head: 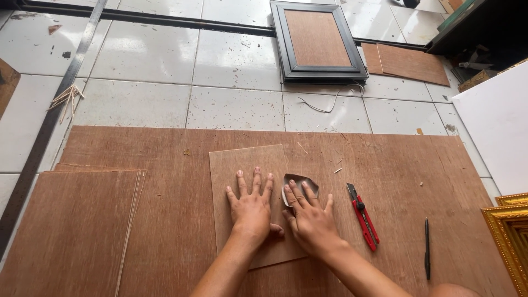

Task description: The person sits on the floor and sands a small rectangular wooden board using a sanding block. They hold the board with one hand and rub the sanding block across the surface repeatedly, occasionally flipping the board to sand different areas.

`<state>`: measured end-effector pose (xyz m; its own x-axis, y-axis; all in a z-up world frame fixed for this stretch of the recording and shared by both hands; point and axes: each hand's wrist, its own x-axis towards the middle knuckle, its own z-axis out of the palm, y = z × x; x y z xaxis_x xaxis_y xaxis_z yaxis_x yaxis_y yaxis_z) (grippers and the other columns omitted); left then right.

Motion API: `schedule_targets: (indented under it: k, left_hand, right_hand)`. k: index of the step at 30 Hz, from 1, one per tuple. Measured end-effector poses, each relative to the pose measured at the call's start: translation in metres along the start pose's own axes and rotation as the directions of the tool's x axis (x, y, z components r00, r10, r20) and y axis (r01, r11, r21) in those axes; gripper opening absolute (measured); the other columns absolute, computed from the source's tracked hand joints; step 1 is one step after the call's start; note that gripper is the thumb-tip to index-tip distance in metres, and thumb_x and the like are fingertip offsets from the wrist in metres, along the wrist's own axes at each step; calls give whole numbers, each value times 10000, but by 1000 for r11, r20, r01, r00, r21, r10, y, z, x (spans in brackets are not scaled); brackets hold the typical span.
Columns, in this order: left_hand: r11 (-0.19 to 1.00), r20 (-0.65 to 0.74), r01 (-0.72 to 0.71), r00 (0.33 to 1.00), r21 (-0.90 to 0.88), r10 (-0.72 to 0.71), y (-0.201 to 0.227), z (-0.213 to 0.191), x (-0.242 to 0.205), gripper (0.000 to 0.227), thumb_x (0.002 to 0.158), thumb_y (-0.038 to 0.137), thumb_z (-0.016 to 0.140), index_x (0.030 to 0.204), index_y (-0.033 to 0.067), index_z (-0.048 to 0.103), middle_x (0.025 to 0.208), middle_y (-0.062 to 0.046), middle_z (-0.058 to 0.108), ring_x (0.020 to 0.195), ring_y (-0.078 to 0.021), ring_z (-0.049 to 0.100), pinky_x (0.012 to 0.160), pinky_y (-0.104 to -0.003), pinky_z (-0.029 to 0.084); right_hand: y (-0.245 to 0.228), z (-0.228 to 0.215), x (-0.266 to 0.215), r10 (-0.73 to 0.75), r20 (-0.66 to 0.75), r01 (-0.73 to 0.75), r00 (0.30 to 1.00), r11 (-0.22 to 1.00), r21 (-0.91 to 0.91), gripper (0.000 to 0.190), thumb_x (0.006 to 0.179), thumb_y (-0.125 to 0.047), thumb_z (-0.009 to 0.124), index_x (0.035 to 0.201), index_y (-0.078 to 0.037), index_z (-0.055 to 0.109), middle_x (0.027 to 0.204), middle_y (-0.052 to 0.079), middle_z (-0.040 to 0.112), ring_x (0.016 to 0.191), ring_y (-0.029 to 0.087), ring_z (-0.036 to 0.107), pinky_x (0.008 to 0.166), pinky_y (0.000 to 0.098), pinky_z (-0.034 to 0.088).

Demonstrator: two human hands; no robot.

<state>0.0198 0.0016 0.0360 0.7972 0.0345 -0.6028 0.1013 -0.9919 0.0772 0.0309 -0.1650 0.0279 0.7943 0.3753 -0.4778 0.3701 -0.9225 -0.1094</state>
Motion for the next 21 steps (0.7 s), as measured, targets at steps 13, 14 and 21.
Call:
schedule_targets:
  k: [13, 14, 21]
  left_hand:
    - [998, -9, 10, 1000, -69, -11, 1, -5, 2, 1593, 784, 848, 865, 1816, 268, -202, 1900, -77, -295, 1713, -541, -201, 1340, -776, 67]
    - [998, -12, 9, 1000, -68, -10, 1, -3, 2, 1564, 805, 845, 849, 1817, 267, -194, 1898, -83, -298, 1710, -544, -208, 1337, -777, 71]
    - [996, -75, 15, 997, -87, -21, -1, 11, 9, 1622, 712, 902, 875, 1815, 330, -168, 1909, -34, -258, 1714, -538, -198, 1328, -789, 85]
  right_hand:
    - [-11, -45, 54, 5, -31, -4, 1000, 999, 50, 734, 1130, -551, 143, 1817, -312, 47, 1915, -123, -23, 1769, 226, -14, 1336, 800, -66]
    - [-9, -34, 29, -7, -32, 10, 999, 997, 76, 722, 1137, -546, 205, 1812, -315, 92, 1911, -111, 25, 1765, 224, -3, 1328, 795, -79]
    - [58, 124, -107, -122, -155, 95, 980, 981, -172, 771, 1107, -591, 509, 1788, -397, 203, 1878, -176, 174, 1706, 205, 136, 1177, 854, 203]
